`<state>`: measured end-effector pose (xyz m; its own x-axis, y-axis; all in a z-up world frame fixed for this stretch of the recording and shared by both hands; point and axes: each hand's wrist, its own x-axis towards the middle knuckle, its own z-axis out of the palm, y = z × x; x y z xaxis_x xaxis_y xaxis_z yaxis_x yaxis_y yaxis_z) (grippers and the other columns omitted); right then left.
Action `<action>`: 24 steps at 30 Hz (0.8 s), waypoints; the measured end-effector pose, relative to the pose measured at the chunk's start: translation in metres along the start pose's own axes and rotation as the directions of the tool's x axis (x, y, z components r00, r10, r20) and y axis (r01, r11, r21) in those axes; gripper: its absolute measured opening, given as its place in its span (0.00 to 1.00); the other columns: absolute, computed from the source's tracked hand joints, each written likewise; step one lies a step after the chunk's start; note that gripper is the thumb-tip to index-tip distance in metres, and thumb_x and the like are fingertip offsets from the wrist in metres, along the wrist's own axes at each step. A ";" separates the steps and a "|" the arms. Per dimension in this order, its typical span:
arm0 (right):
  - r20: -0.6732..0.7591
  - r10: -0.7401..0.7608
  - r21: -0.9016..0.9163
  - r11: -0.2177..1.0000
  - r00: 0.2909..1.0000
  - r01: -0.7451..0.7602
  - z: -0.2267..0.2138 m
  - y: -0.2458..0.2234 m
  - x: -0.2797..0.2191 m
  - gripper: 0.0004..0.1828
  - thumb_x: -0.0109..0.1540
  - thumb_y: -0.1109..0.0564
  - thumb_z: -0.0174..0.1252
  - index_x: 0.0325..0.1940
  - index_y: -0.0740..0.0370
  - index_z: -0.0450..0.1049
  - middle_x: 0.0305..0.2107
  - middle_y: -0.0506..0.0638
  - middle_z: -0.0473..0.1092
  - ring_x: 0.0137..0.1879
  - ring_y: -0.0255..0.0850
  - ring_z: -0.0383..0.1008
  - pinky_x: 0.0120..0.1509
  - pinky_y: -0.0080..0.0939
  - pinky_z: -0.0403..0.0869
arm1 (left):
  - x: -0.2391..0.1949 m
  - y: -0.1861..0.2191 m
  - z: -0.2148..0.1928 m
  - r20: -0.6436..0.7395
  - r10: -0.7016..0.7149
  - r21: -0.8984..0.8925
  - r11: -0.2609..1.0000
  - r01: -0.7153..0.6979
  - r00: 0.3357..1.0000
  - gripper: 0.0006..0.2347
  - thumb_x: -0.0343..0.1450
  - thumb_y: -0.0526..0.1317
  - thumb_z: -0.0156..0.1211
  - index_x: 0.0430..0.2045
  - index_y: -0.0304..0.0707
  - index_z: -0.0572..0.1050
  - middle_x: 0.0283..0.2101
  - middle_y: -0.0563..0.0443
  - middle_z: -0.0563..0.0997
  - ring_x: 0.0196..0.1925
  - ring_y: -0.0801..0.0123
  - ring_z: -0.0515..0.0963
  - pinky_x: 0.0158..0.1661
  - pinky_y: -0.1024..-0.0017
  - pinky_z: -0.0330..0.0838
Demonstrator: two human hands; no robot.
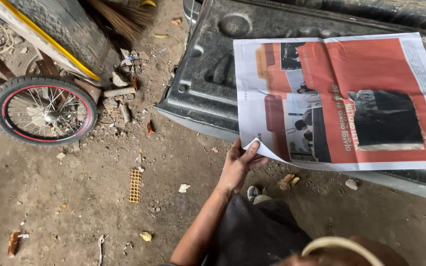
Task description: The person tapes sheets of newspaper onto the side and rear of a silver car using masking tape. They retrieve newspaper sheets from the bed of a pickup truck, unfold them, and secure them to the car's body panels with tape.
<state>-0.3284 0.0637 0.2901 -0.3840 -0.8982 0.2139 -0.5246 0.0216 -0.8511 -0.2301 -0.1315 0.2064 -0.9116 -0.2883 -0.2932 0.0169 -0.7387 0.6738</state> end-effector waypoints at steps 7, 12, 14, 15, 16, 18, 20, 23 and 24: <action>-0.128 -0.093 -0.360 0.932 0.987 0.041 0.004 -0.033 0.027 0.11 0.61 0.54 0.69 0.45 0.58 0.79 0.45 0.50 0.78 0.45 0.40 0.77 0.47 0.38 0.76 | -0.006 0.001 -0.002 0.032 0.011 -0.013 1.000 -0.011 0.999 0.23 0.73 0.43 0.61 0.58 0.26 0.64 0.49 0.37 0.78 0.50 0.59 0.83 0.51 0.65 0.83; -0.003 0.124 -0.387 0.915 0.992 -0.116 0.000 -0.013 0.048 0.15 0.61 0.54 0.65 0.47 0.65 0.80 0.33 0.52 0.77 0.35 0.42 0.78 0.37 0.42 0.75 | -0.009 0.006 0.000 0.040 -0.005 0.013 1.000 0.005 0.999 0.23 0.73 0.43 0.61 0.59 0.27 0.65 0.49 0.40 0.78 0.50 0.61 0.82 0.50 0.66 0.82; 0.064 0.233 -0.396 0.898 0.970 -0.189 -0.003 -0.012 0.053 0.12 0.59 0.53 0.66 0.42 0.64 0.81 0.30 0.51 0.77 0.32 0.40 0.79 0.34 0.41 0.74 | -0.009 0.007 -0.001 0.050 0.001 0.009 1.000 -0.002 0.999 0.23 0.74 0.43 0.61 0.58 0.26 0.65 0.49 0.38 0.78 0.51 0.59 0.82 0.51 0.65 0.83; 0.066 0.232 -0.398 0.898 0.971 -0.187 -0.004 -0.008 0.053 0.12 0.59 0.53 0.66 0.42 0.64 0.81 0.30 0.51 0.77 0.32 0.40 0.79 0.34 0.41 0.74 | -0.010 0.006 -0.002 0.050 0.003 0.008 1.000 -0.004 0.999 0.23 0.74 0.43 0.61 0.58 0.26 0.65 0.49 0.38 0.78 0.51 0.59 0.82 0.51 0.65 0.83; 0.106 0.230 -0.424 0.890 0.967 -0.165 -0.006 -0.004 0.053 0.10 0.60 0.54 0.65 0.40 0.63 0.82 0.28 0.51 0.77 0.32 0.41 0.78 0.35 0.42 0.73 | -0.009 0.005 -0.003 0.057 0.009 0.010 1.000 -0.009 0.998 0.24 0.73 0.43 0.62 0.59 0.26 0.64 0.50 0.39 0.78 0.51 0.60 0.82 0.51 0.65 0.82; 0.154 0.230 -0.452 0.881 0.961 -0.139 -0.010 0.006 0.056 0.08 0.60 0.55 0.65 0.38 0.63 0.82 0.26 0.50 0.77 0.31 0.41 0.77 0.35 0.42 0.72 | -0.008 0.005 -0.005 0.062 0.017 0.006 1.000 -0.017 0.998 0.24 0.73 0.43 0.62 0.59 0.26 0.64 0.51 0.39 0.78 0.52 0.60 0.81 0.51 0.65 0.82; 0.135 0.234 -0.319 0.930 0.963 -0.181 -0.016 0.017 0.059 0.08 0.59 0.55 0.65 0.36 0.63 0.81 0.25 0.47 0.78 0.30 0.36 0.77 0.33 0.39 0.73 | -0.008 0.005 -0.006 0.069 0.003 0.029 1.000 -0.005 0.998 0.26 0.72 0.45 0.62 0.60 0.27 0.63 0.53 0.41 0.77 0.54 0.61 0.81 0.52 0.64 0.82; 0.152 0.387 -0.276 0.900 0.910 -0.337 -0.026 0.018 0.066 0.08 0.55 0.54 0.70 0.32 0.61 0.84 0.22 0.48 0.78 0.27 0.34 0.75 0.30 0.41 0.71 | -0.006 0.006 -0.015 0.063 -0.012 0.030 0.999 0.010 0.998 0.27 0.73 0.47 0.60 0.61 0.26 0.63 0.55 0.40 0.78 0.56 0.60 0.81 0.53 0.63 0.81; 0.161 0.379 -0.277 0.904 0.911 -0.326 -0.030 0.023 0.070 0.08 0.55 0.54 0.70 0.32 0.61 0.84 0.22 0.48 0.78 0.27 0.34 0.75 0.30 0.41 0.71 | -0.007 0.006 -0.020 0.055 -0.001 0.028 1.000 0.000 0.998 0.27 0.73 0.47 0.60 0.61 0.26 0.63 0.55 0.40 0.78 0.56 0.60 0.81 0.53 0.63 0.81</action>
<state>-0.3899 0.0142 0.2999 -0.4260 -0.8813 -0.2046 -0.5592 0.4343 -0.7062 -0.2154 -0.1461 0.1992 -0.9329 -0.2533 -0.2560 0.0056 -0.7210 0.6929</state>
